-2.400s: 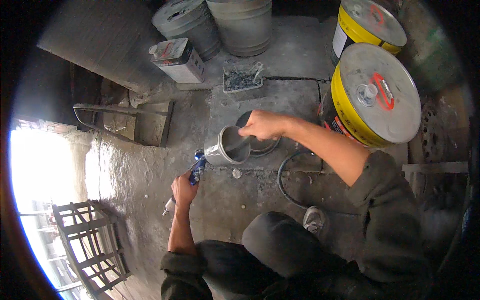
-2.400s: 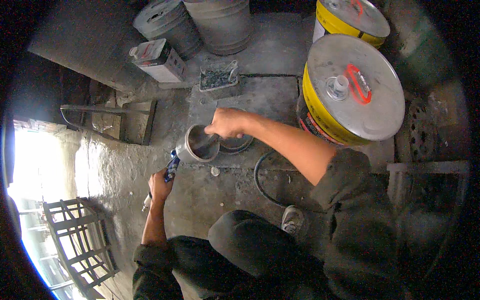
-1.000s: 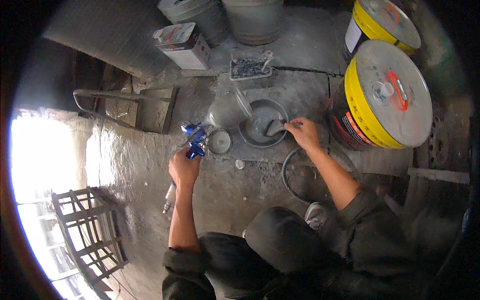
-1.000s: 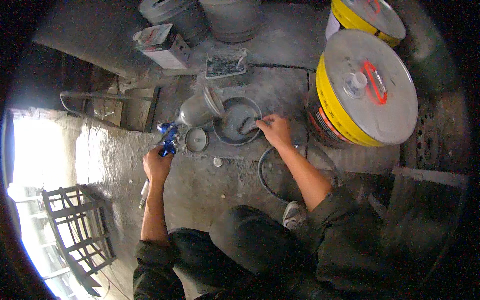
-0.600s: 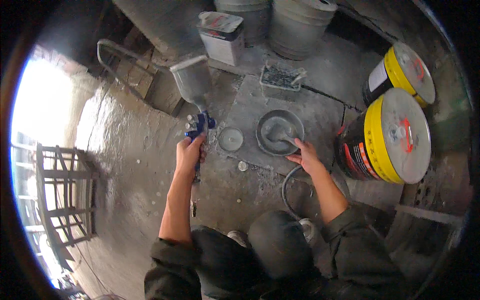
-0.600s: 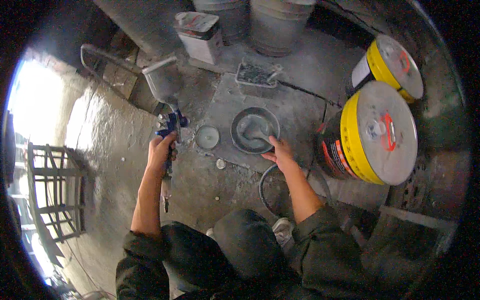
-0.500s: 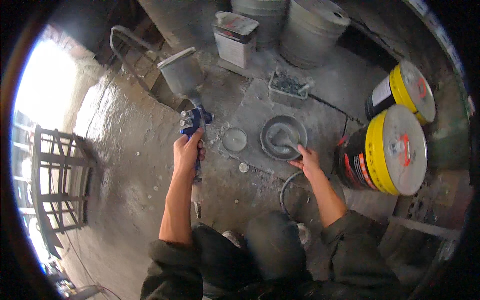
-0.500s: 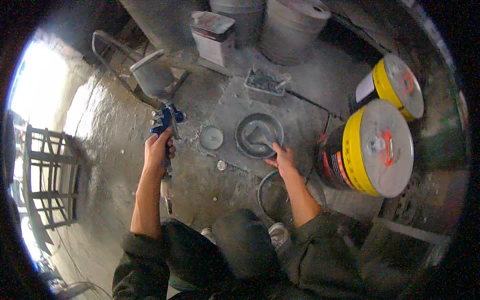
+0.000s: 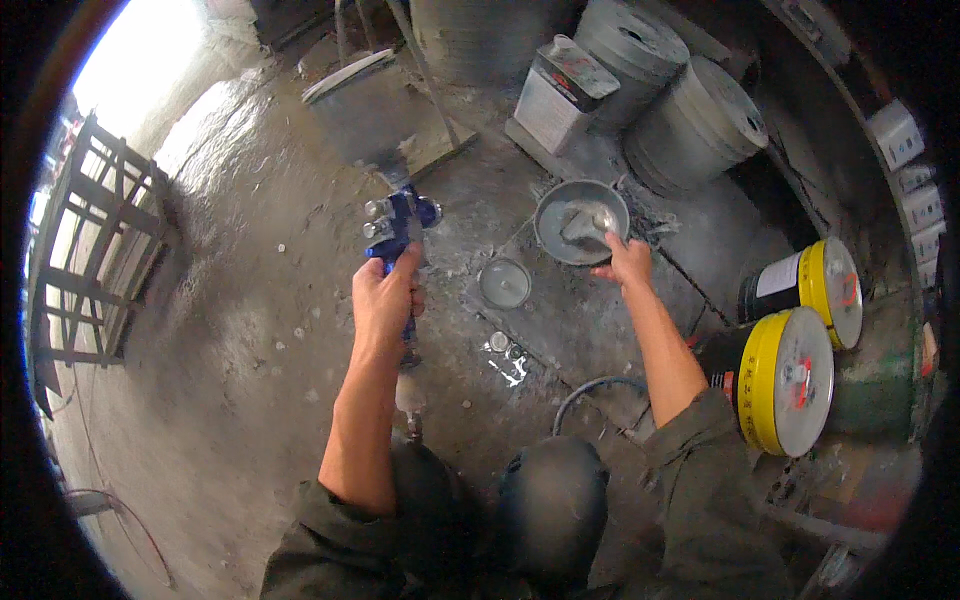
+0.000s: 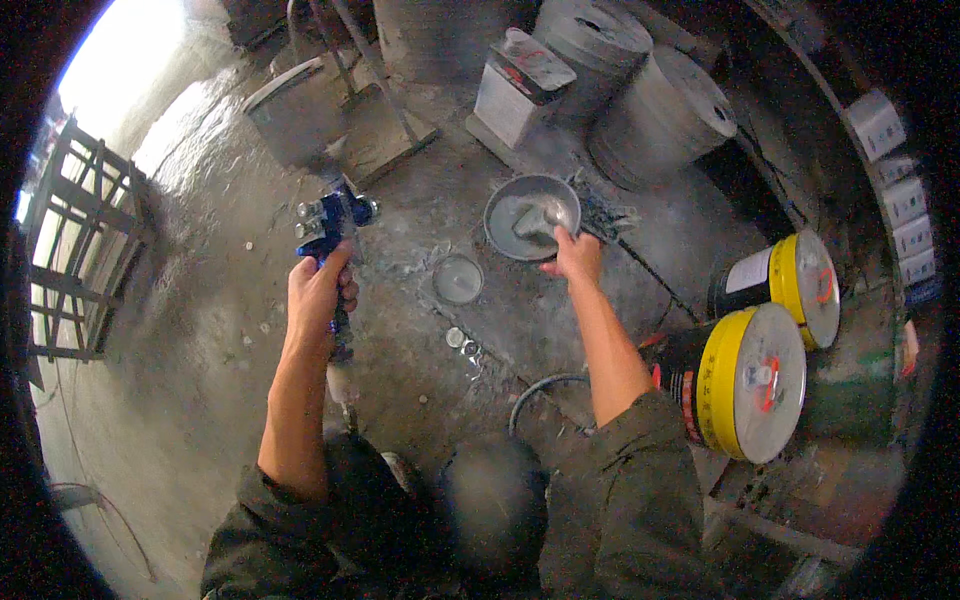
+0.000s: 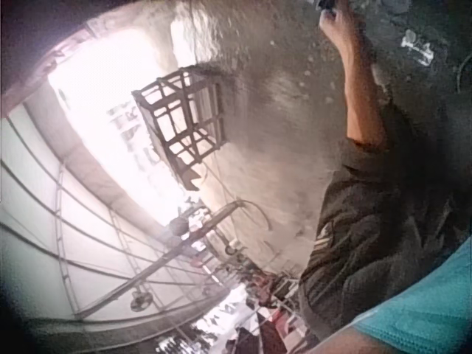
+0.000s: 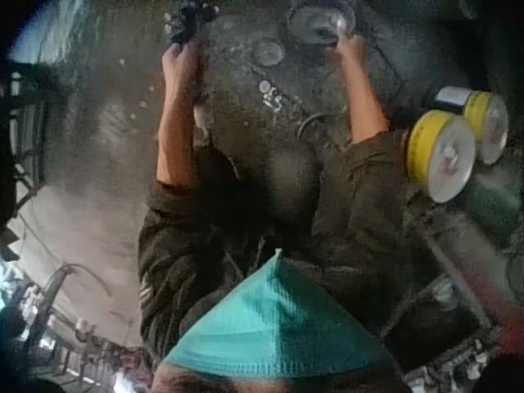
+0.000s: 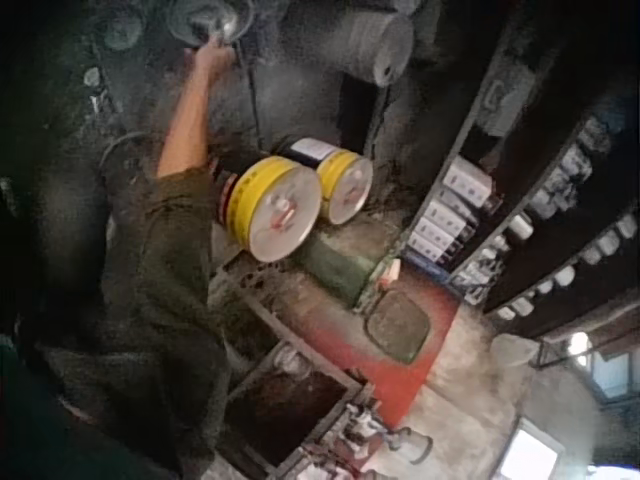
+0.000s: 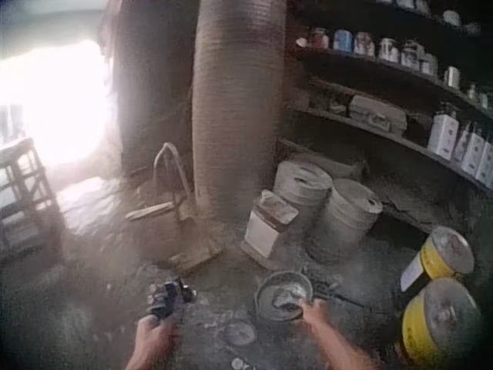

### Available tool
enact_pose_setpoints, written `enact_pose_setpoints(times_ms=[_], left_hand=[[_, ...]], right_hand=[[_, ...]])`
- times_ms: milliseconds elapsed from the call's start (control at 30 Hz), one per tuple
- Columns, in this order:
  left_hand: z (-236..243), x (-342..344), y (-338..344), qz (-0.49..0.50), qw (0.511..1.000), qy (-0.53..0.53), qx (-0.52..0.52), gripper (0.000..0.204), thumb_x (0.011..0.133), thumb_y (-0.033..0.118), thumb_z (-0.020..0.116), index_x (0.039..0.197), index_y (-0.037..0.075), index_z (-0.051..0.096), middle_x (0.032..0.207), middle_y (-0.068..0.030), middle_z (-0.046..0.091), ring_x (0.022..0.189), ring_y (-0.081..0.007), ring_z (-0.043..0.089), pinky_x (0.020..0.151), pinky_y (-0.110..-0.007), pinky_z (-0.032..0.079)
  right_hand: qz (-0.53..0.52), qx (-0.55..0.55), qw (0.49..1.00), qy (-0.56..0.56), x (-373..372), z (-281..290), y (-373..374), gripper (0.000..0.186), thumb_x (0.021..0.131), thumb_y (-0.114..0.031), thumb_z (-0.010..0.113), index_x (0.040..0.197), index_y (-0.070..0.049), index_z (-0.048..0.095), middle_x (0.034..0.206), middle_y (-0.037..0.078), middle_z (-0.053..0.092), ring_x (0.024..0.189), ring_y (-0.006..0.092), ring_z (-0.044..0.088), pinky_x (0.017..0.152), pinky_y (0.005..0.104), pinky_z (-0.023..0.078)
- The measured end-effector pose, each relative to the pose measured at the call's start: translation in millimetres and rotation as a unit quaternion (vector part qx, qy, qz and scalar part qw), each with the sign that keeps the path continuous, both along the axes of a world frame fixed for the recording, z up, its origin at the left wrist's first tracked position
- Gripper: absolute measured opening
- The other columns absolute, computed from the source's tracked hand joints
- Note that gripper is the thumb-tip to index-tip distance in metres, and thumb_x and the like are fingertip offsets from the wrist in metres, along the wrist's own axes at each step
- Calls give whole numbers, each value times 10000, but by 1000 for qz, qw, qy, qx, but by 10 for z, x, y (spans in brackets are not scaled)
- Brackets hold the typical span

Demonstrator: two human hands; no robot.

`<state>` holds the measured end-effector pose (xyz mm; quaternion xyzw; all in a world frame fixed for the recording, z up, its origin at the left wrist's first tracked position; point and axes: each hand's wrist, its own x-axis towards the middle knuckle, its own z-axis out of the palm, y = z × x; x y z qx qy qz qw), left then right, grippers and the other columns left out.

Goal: The person walks from a paint booth to a workbench, then kneels to mix paint in a container using a stirrer and pours it into a spray gun cup. The person then attaches the cup to the spray gun and secures the lid.

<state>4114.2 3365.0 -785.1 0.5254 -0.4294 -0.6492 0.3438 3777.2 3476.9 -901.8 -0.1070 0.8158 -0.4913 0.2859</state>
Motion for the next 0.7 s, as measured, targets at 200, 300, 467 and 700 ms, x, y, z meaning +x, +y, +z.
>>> enact_pose_setpoints(times_ms=[200,300,467,700], left_hand=[[24,10,-25,0,1000,-6,-7,290,899,265,699,753,70,541,615,15,507,500,-95,487,445,-273,354],[-73,162,-105,8,999,-36,-39,311,892,298,692,760,32,599,603,3,541,517,-101,508,484,-290,381],[-80,206,-148,10,998,-55,-42,348,884,327,683,776,0,635,603,-14,570,551,-104,524,531,-303,401],[-190,144,-201,-1,997,-37,-68,252,918,253,700,800,68,577,621,37,484,495,-68,452,444,-249,327]], right_hand=[[111,209,913,331,-216,19,-775,477,935,-384,614,1076,69,575,1006,277,696,832,435,697,848,499,527],[118,232,850,458,-47,102,-1047,489,938,-374,616,1157,58,547,951,249,706,922,431,688,820,512,540],[159,237,798,531,57,305,-1188,548,979,-298,577,1344,79,417,940,258,703,868,423,696,759,485,566],[208,259,668,666,11,410,-1236,650,936,-388,626,1461,-89,387,1137,249,656,785,328,723,630,396,600]])
